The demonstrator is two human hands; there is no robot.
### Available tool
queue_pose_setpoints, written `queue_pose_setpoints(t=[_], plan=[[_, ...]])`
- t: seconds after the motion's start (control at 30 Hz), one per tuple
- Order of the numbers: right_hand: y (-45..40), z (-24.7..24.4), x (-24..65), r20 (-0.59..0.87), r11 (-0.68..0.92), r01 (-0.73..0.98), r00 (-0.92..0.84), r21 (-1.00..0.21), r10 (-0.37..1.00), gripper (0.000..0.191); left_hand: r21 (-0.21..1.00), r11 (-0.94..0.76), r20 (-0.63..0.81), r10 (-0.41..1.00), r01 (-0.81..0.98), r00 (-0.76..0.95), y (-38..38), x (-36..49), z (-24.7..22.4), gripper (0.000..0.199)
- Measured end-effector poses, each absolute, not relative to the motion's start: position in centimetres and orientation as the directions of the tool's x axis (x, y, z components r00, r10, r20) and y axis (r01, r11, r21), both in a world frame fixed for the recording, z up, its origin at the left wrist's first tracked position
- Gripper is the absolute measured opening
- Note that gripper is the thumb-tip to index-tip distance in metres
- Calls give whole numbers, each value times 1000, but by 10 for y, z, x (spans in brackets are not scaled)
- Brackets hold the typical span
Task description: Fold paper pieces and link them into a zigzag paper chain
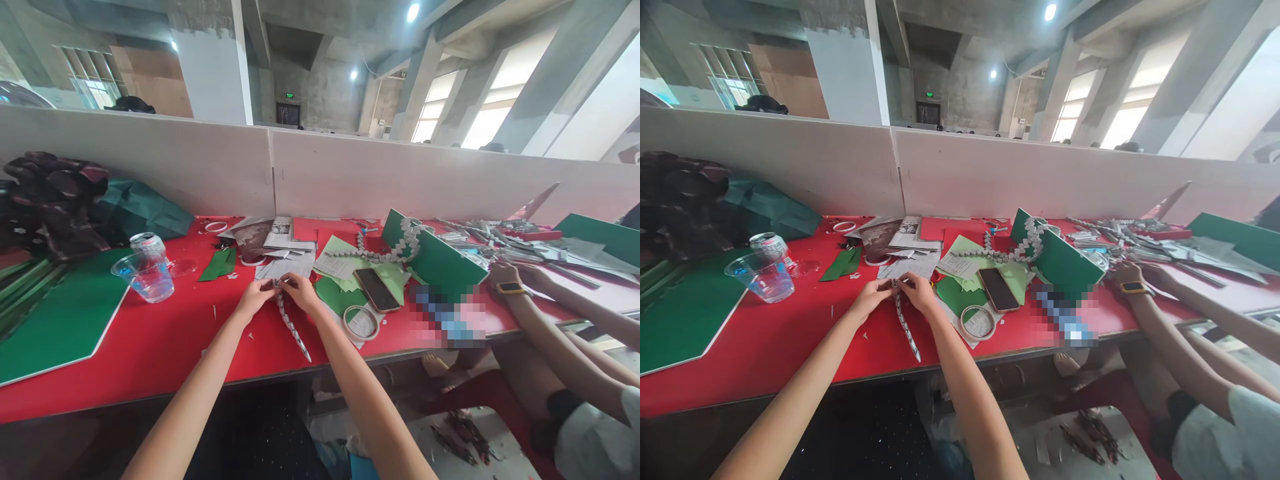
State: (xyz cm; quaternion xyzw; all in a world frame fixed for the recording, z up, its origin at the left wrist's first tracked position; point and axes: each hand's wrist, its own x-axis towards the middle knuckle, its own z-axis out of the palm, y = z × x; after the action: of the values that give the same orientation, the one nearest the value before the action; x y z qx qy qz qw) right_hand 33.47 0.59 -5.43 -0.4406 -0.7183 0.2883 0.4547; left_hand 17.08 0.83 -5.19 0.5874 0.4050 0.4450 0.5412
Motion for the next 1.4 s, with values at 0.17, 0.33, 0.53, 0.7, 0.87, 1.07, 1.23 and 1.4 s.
queue_pose_setpoints(t=[0.17, 0.33, 0.53, 0.7, 0.87, 1.07, 1.23, 1.4], plan=[[6, -53, 335, 399, 450, 366, -209, -815, 893, 17, 997, -77, 78, 979, -13, 189, 9, 172, -52, 62], [6, -52, 334, 406, 442, 412, -178, -797, 897, 13, 997, -77, 76, 975, -2, 208, 9, 173, -53, 55], [5, -52, 333, 399, 435, 459, -180, -774, 899, 13, 994, -106, 101, 969, 10, 227, 11, 171, -56, 51], [7, -53, 334, 402, 433, 479, -173, -764, 899, 17, 991, -128, 119, 970, 26, 212, 11, 171, -56, 50], [11, -56, 336, 360, 394, 434, -161, -810, 919, 23, 988, -149, 137, 969, 45, 204, 11, 171, -55, 55], [14, -59, 337, 320, 360, 393, -165, -846, 933, 27, 989, -141, 133, 982, 49, 135, 16, 170, -61, 57], [16, -62, 338, 284, 329, 350, -175, -877, 943, 27, 987, -145, 134, 980, 63, 147, 19, 168, -64, 57], [16, -62, 339, 273, 318, 336, -175, -887, 946, 24, 987, -149, 138, 980, 65, 147, 19, 167, -64, 59]])
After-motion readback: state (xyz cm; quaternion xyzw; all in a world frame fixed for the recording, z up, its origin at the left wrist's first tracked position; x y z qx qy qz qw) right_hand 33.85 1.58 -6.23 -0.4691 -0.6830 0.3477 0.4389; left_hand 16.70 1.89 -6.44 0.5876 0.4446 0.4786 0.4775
